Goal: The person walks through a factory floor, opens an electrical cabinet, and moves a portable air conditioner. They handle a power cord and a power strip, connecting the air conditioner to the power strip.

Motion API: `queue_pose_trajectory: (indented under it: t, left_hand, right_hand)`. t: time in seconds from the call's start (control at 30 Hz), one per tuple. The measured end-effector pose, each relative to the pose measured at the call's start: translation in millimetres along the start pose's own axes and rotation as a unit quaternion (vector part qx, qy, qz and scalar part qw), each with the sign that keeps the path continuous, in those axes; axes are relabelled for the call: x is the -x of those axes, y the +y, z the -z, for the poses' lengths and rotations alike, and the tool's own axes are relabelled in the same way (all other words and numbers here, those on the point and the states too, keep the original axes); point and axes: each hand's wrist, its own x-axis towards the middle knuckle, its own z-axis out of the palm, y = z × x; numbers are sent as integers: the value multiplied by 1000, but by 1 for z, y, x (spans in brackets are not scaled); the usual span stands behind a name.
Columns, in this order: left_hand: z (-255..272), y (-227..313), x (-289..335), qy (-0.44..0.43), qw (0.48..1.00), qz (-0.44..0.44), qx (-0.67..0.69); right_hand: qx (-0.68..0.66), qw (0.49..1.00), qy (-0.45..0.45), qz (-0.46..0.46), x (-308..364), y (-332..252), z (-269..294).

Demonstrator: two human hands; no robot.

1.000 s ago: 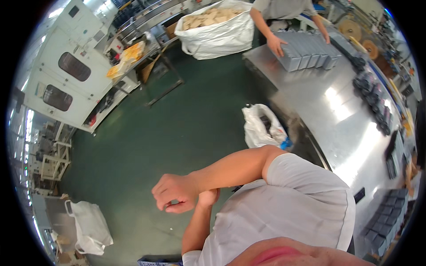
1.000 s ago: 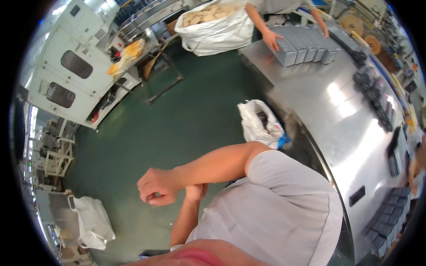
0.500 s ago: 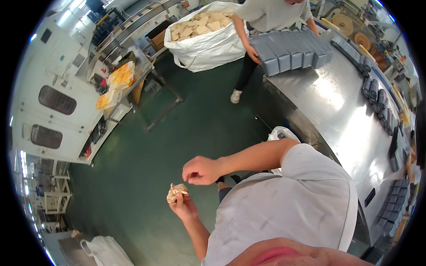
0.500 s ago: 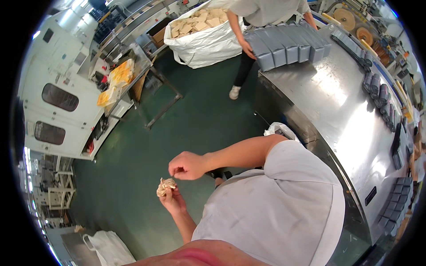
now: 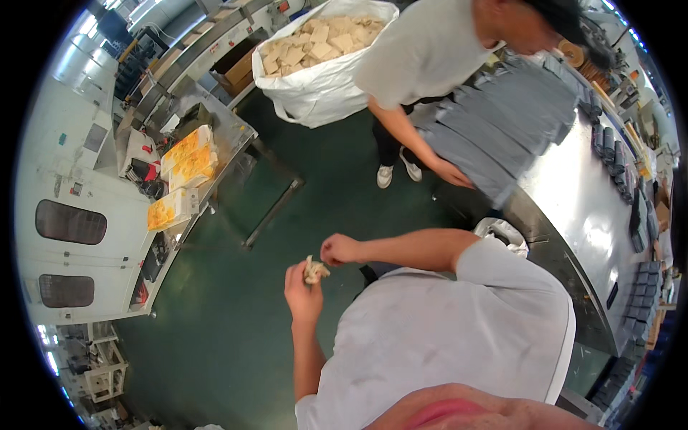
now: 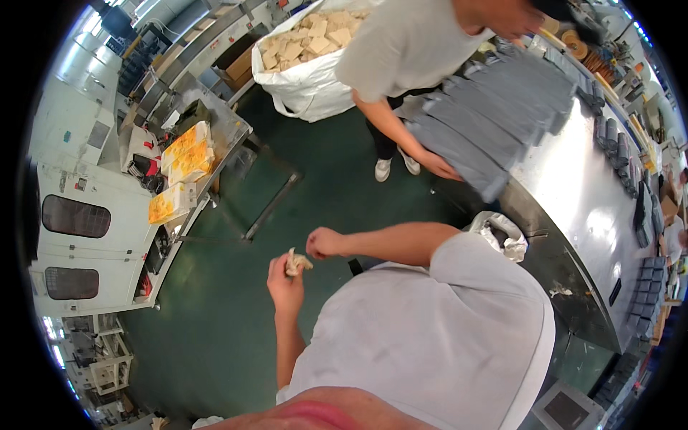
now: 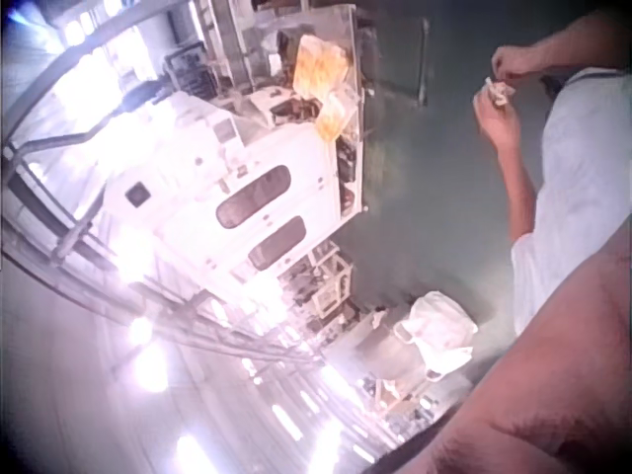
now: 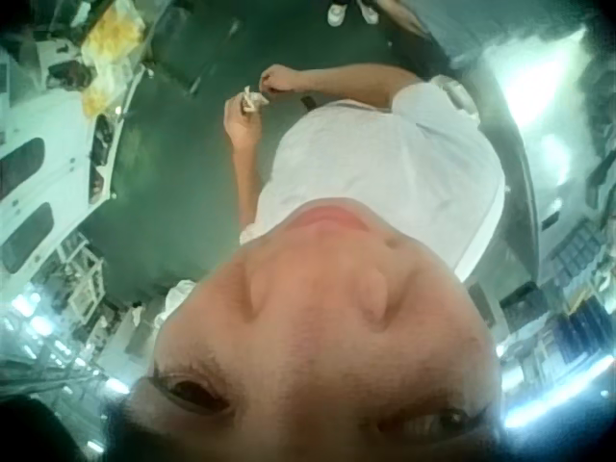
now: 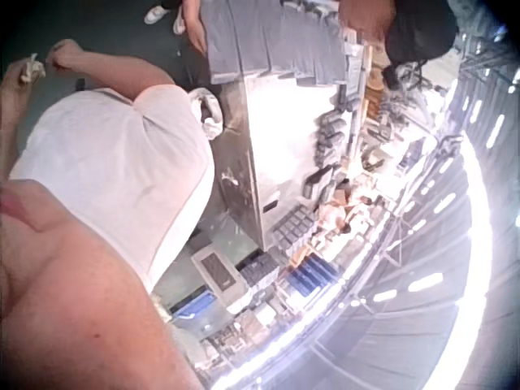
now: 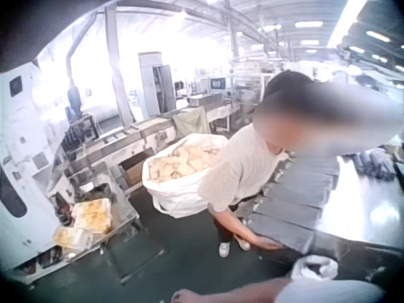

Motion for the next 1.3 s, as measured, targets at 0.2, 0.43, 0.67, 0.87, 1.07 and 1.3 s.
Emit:
queue_pose_trajectory:
  t: [0.2, 0.43, 0.67, 0.87, 1.07, 1.3]
  left_hand:
    - [19, -86, -117, -7, 995, -45, -85]
    - [68, -177, -254, 6, 992, -13, -126]
    - [81, -240, -418, 14, 991, -77, -111]
    - [22, -268, -571, -168, 970, -174, -4]
    - [-56, -194, -697, -328, 896, -282, 103]
    - [-218, -112, -801, -442, 841, -289, 120]
  right_hand:
    - [-340, 931, 45, -127, -193, -76, -39]
    - [-214, 964, 55, -148, -366, -170, -33]
    - [-382, 881, -159, -228, -425, -268, 85]
    - [-314, 942, -89, -82, -417, -293, 210]
    - [-389, 919, 67, 24, -365, -293, 319]
    - [-425, 872, 228, 79, -294, -245, 486]
